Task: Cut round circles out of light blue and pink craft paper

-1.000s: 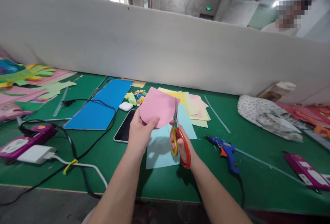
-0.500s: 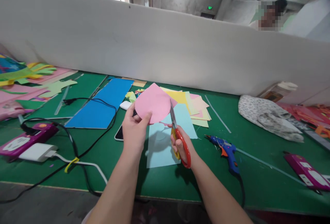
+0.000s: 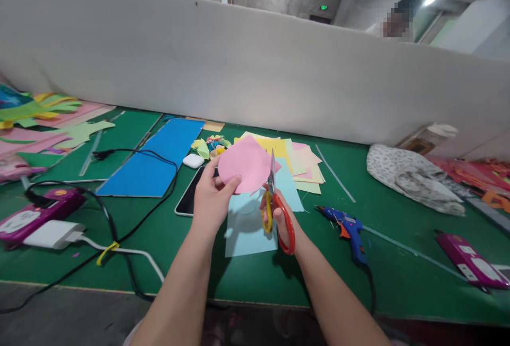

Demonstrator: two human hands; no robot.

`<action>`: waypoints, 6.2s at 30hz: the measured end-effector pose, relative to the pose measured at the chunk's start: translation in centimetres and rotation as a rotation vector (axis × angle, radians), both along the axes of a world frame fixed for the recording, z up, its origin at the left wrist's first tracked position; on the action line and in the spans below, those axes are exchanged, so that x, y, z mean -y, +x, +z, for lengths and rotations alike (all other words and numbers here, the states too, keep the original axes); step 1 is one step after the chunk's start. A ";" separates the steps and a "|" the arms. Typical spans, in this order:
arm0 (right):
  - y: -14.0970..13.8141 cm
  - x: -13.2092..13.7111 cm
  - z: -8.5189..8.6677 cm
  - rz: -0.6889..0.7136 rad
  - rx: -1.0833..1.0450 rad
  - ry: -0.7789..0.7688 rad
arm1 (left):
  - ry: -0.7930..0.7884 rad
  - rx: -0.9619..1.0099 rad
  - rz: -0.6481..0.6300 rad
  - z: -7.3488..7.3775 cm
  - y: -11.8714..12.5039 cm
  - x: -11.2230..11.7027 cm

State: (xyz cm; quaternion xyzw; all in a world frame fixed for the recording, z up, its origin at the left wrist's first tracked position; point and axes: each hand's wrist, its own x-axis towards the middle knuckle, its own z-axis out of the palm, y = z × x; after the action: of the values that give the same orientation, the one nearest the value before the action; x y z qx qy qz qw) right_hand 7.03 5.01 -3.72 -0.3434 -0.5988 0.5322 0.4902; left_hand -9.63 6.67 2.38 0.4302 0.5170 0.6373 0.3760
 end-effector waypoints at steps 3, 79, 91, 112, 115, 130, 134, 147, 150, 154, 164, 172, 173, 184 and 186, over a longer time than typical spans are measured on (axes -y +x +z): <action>0.0 0.0 0.3 0.024 -0.015 -0.021 | -0.001 0.012 0.002 0.1 0.0 0.0; -0.5 0.2 0.5 -0.045 0.007 -0.029 | -0.050 0.054 -0.118 0.0 1.3 0.4; -1.0 0.6 1.4 -0.018 -0.115 -0.203 | 0.000 0.110 -0.049 -0.3 0.8 0.1; -0.6 0.2 -0.1 -0.005 0.045 -0.031 | -0.172 0.035 -0.101 0.4 1.0 0.7; -0.5 0.4 0.3 0.008 0.023 -0.057 | -0.168 0.025 -0.096 0.5 1.0 0.6; -0.6 0.6 0.8 0.024 -0.039 -0.194 | 0.042 0.121 -0.002 -0.4 0.4 -0.2; -0.5 0.5 0.8 0.064 -0.028 -0.149 | 0.007 0.054 -0.046 -0.4 0.2 0.0; -0.2 0.3 1.0 0.062 -0.044 -0.111 | -0.075 -0.114 -0.122 0.2 -0.4 0.2; -0.2 0.4 1.2 0.070 -0.050 -0.132 | -0.052 -0.080 -0.119 0.0 -0.4 0.1; -0.2 0.4 1.3 0.062 -0.064 -0.147 | 0.003 0.003 -0.102 -0.2 -0.5 -0.1; -0.2 0.4 1.1 0.058 -0.089 -0.165 | -0.008 0.041 -0.045 -0.2 -0.5 -0.3; -0.2 0.3 1.1 0.065 -0.086 -0.160 | -0.015 0.077 0.000 0.1 -0.5 -0.2; -0.2 0.3 1.0 0.063 -0.088 -0.163 | -0.014 0.079 0.003 0.1 -0.6 -0.2; -0.4 0.4 0.9 0.045 -0.090 -0.181 | -0.005 0.125 0.023 0.1 -0.7 -0.1; -0.4 0.3 0.7 0.040 -0.099 -0.190 | -0.003 0.130 0.025 0.0 -0.7 -0.1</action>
State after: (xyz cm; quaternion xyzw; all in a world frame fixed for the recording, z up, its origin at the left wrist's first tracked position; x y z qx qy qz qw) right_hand 6.65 4.76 -3.00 -0.3496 -0.5274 0.6124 0.4739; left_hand -10.38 6.80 2.38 0.3809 0.4978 0.6679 0.4013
